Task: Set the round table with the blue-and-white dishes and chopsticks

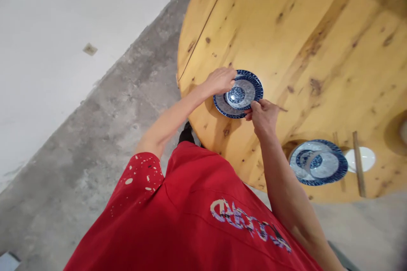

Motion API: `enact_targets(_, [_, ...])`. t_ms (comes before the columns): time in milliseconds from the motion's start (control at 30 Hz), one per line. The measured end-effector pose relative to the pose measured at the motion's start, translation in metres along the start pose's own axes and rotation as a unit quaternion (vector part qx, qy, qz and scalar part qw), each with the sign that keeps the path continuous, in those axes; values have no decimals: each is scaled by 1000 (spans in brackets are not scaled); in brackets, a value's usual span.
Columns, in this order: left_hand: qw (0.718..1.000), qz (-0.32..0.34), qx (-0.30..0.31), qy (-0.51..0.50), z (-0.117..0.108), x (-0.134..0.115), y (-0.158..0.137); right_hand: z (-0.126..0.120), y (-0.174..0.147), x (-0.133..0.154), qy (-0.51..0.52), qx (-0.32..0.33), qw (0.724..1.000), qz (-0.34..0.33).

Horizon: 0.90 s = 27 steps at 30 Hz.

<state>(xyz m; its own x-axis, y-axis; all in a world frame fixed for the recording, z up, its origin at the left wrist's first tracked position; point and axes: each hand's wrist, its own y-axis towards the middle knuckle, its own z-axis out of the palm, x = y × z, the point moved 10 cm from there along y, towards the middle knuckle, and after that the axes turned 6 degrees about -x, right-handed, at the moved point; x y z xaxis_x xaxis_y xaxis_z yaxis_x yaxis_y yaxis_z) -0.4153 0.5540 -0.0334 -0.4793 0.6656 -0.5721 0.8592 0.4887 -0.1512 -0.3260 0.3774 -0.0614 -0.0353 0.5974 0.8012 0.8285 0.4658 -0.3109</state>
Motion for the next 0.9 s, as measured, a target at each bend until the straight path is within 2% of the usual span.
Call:
enact_targets(533, [999, 35, -10, 11, 4, -5, 1, -1, -1, 2, 17, -12, 1000, 15])
enact_targets(900, [1000, 20, 14, -10, 0, -4, 3, 1, -6, 11, 15, -19, 999, 39])
